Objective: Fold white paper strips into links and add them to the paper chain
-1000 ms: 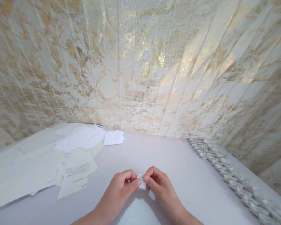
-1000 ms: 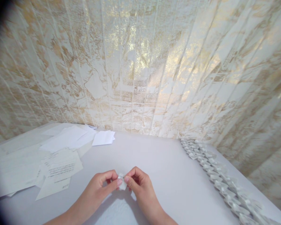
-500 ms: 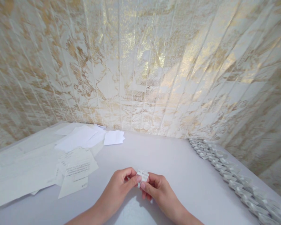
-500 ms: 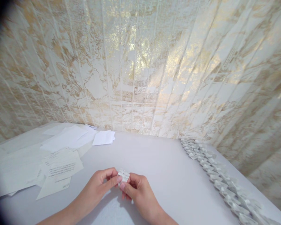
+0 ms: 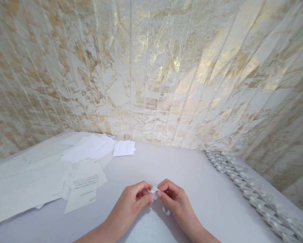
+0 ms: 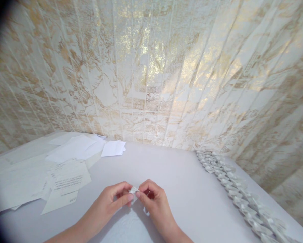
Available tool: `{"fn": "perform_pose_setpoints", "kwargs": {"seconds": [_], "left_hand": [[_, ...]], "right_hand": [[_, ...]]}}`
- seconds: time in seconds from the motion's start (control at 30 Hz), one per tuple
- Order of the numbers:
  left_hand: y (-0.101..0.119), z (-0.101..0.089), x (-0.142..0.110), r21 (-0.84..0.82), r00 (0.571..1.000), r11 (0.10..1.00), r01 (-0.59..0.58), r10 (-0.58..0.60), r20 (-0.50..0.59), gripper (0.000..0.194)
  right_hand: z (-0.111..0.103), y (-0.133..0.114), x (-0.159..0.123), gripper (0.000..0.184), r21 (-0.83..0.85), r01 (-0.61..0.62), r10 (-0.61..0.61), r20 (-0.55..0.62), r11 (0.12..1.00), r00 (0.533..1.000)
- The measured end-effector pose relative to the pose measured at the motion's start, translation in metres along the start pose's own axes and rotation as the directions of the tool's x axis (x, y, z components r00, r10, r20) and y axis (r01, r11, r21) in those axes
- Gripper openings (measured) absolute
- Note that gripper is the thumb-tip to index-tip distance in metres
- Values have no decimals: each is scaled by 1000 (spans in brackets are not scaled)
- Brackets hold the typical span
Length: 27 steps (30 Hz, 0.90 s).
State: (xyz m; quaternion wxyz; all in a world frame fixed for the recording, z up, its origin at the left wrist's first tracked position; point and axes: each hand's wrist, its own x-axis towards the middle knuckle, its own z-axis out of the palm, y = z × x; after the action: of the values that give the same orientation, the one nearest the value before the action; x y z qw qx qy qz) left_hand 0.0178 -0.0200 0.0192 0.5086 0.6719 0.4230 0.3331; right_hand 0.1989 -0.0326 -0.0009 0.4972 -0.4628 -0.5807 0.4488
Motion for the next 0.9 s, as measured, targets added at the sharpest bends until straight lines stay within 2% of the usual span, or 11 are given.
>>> {"fn": "perform_pose_setpoints", "kwargs": {"seconds": [0.13,0.27,0.43,0.5,0.57,0.67,0.8,0.9], "left_hand": [[-9,2,2,-189,999,982,-12,19,40,34],[-14,0,5,-212,1000,977,-30,29,-8,26],[-11,-4,7,-182,995,981,-62,47,-89,22],[-9,-5,8,-153,995,986,-59,45,-94,19],[-9,-6,9,-85,996,995,-48,41,-76,16],[-13,-6,9,108,997,993,-43,50,-61,10],[-20,-3,7,359,994,930,-78,99,-40,19],[-22,-3,7,445,990,887,-120,142,-15,22]], "right_hand": [[-3,0,-1,36,-66,20,-25,-74,998,997],[-7,1,0,24,-156,36,-45,-52,987,998],[-8,6,4,30,118,-44,38,54,992,998],[-8,8,5,27,153,-63,51,79,986,996],[-9,8,5,20,75,-67,60,88,995,994],[-10,6,6,13,-146,-40,55,103,989,993],[-11,1,6,28,-373,63,-9,146,926,989],[-11,-2,5,30,-463,76,-8,148,883,989]]}}
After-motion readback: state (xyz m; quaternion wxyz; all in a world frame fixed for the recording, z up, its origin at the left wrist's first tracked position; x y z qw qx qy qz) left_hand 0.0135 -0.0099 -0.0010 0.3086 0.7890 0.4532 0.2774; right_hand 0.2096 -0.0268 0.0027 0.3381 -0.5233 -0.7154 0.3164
